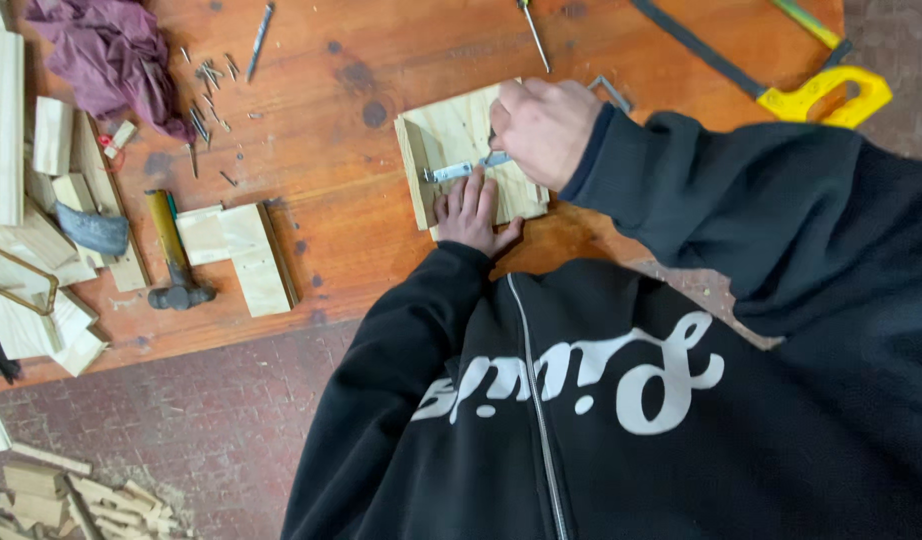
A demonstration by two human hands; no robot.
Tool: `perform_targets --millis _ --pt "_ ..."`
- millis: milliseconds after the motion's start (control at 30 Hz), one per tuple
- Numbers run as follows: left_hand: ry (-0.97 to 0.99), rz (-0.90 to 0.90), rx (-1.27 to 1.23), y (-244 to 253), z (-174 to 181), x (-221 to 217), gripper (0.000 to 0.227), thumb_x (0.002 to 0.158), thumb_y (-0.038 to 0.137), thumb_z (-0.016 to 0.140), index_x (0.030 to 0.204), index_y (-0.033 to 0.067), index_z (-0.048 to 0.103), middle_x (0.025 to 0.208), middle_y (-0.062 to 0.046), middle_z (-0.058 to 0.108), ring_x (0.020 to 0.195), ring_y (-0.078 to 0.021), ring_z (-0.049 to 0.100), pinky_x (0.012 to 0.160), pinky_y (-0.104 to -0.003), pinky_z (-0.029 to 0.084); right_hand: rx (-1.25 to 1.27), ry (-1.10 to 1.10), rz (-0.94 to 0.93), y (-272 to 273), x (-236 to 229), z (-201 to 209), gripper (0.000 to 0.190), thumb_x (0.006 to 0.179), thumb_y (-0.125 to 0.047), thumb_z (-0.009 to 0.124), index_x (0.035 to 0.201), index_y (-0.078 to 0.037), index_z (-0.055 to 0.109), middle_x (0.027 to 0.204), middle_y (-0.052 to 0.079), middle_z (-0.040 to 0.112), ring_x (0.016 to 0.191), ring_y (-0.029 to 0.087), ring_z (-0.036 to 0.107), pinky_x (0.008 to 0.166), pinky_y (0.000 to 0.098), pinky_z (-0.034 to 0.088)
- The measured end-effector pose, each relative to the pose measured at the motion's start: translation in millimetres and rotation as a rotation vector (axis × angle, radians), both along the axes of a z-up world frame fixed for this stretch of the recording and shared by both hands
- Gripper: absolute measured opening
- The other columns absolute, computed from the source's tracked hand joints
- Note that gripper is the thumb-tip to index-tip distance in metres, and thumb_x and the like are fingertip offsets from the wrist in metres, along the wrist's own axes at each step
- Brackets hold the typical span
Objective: The person assembles a small wooden box by attaching metal hinges to the lid and base using a screwdriver. They position the hinges, insert screws, and tighten them to secure the components together.
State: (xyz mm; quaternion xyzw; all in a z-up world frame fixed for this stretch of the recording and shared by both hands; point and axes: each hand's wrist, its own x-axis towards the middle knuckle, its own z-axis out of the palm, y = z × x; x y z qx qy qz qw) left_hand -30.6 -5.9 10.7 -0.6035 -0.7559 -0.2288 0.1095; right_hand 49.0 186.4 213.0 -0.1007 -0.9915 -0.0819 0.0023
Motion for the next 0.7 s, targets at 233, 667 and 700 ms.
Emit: perform_targets --millis 233,667,700 --pt "-0.042 -0.013 -0.097 -4.0 -1.0 -1.1 0.079 0.076 0.073 0.064 0.128 0.0136 0.064 0.148 -0.008 0.058 0.125 -0.0321 0.059 0.087 -0.054 0.048 -0.001 -0.035 -0.132 1.7 -3.6 -12.3 0.039 0.106 -0.048 0.067 0.088 -0.013 0.074 0.081 0.004 0.063 0.064 0.023 0.067 0.049 0.0376 0.056" --pt "-0.039 -0.007 -0.120 -4.2 -3.2 0.5 0.077 0.076 0.070 0.066 0.129 0.0152 0.065 0.149 -0.005 0.057 0.128 -0.0293 0.059 0.089 -0.053 0.050 -0.047 -0.123 0.016 8.8 11.0 3.6 0.015 0.089 -0.006 0.062 0.104 -0.009 0.065 0.089 0.010 0.065 0.073 0.025 0.067 0.046 0.0404 0.056" --pt "-0.047 -0.004 -0.143 -4.4 -4.1 0.3 0.078 0.076 0.071 0.065 0.131 0.0154 0.064 0.150 -0.004 0.056 0.129 -0.0293 0.057 0.090 -0.054 0.050 -0.154 -0.213 0.005 8.9 8.1 8.9 0.015 0.092 -0.007 0.059 0.106 -0.005 0.066 0.095 0.014 0.069 0.076 0.029 0.071 0.050 0.0445 0.060"
